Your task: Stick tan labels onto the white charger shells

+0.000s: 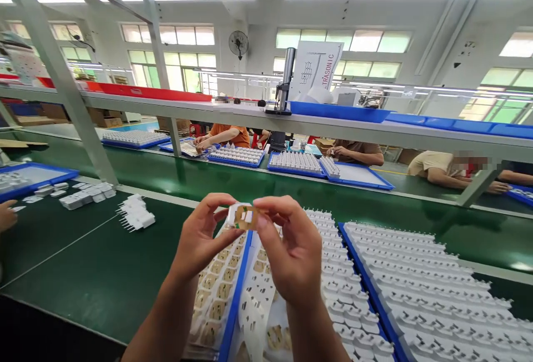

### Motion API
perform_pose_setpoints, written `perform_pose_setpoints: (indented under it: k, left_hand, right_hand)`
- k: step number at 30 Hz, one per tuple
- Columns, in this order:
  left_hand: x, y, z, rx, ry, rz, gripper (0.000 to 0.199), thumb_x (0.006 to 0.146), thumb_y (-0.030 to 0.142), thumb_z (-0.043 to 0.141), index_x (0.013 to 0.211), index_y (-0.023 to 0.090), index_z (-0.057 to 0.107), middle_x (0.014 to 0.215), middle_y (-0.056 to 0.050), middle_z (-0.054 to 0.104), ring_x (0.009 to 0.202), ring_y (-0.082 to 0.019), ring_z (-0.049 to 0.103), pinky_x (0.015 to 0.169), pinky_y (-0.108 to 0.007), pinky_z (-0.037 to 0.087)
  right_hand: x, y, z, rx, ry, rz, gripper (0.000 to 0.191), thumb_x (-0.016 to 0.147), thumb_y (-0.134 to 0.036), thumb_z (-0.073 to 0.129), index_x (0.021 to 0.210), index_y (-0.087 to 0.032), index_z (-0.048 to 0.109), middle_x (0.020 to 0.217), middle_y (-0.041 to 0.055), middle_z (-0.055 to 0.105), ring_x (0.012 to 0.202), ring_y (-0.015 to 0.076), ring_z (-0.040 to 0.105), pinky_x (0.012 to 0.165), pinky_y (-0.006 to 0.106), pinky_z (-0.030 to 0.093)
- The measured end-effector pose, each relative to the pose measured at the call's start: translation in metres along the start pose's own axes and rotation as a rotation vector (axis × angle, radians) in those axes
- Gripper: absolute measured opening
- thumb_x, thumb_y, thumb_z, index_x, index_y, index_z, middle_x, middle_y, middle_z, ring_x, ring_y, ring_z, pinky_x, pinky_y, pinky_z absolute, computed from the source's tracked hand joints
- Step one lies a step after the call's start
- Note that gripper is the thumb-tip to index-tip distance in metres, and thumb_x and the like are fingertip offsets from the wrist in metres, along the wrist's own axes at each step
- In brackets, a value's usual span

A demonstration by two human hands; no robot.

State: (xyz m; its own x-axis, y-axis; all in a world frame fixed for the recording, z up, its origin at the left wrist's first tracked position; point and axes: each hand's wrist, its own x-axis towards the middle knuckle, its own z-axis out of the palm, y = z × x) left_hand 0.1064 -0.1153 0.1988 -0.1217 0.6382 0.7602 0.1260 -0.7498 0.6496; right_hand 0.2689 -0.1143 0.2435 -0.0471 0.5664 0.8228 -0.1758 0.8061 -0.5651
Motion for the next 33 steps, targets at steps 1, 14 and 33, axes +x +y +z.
perform_pose_setpoints:
  k: [1,14,33]
  left_hand:
    - [0.002,-0.001,-0.001,0.000,0.020,0.004,0.036,0.079,0.021,0.078,0.110,0.024,0.061,0.109,-0.004,0.059,0.106,-0.018,0.060,0.096,-0.033,0.054]
    - [0.004,-0.012,0.007,0.162,-0.008,0.095,0.045,0.074,0.014,0.081,0.114,0.023,0.063,0.108,-0.006,0.062,0.104,-0.021,0.061,0.093,-0.036,0.056]
    - [0.004,-0.015,0.008,0.245,0.015,0.160,0.046,0.074,0.015,0.081,0.115,0.024,0.063,0.108,-0.007,0.064,0.103,-0.021,0.063,0.092,-0.038,0.057]
  right_hand:
    - [0.002,0.003,-0.001,0.004,0.000,0.029,0.017,0.092,-0.019,0.061,0.104,-0.027,0.071,0.088,0.0011,0.067,0.076,0.0131,0.063,0.068,0.024,0.054]
    - [0.004,0.032,-0.012,-0.107,-0.058,0.171,0.016,0.092,-0.017,0.062,0.099,-0.027,0.071,0.088,-0.0011,0.067,0.083,0.0142,0.063,0.077,0.028,0.051]
    - [0.005,0.038,-0.011,-0.100,-0.147,0.153,0.018,0.091,-0.015,0.061,0.100,-0.027,0.070,0.091,-0.0008,0.067,0.084,0.0144,0.061,0.078,0.030,0.050]
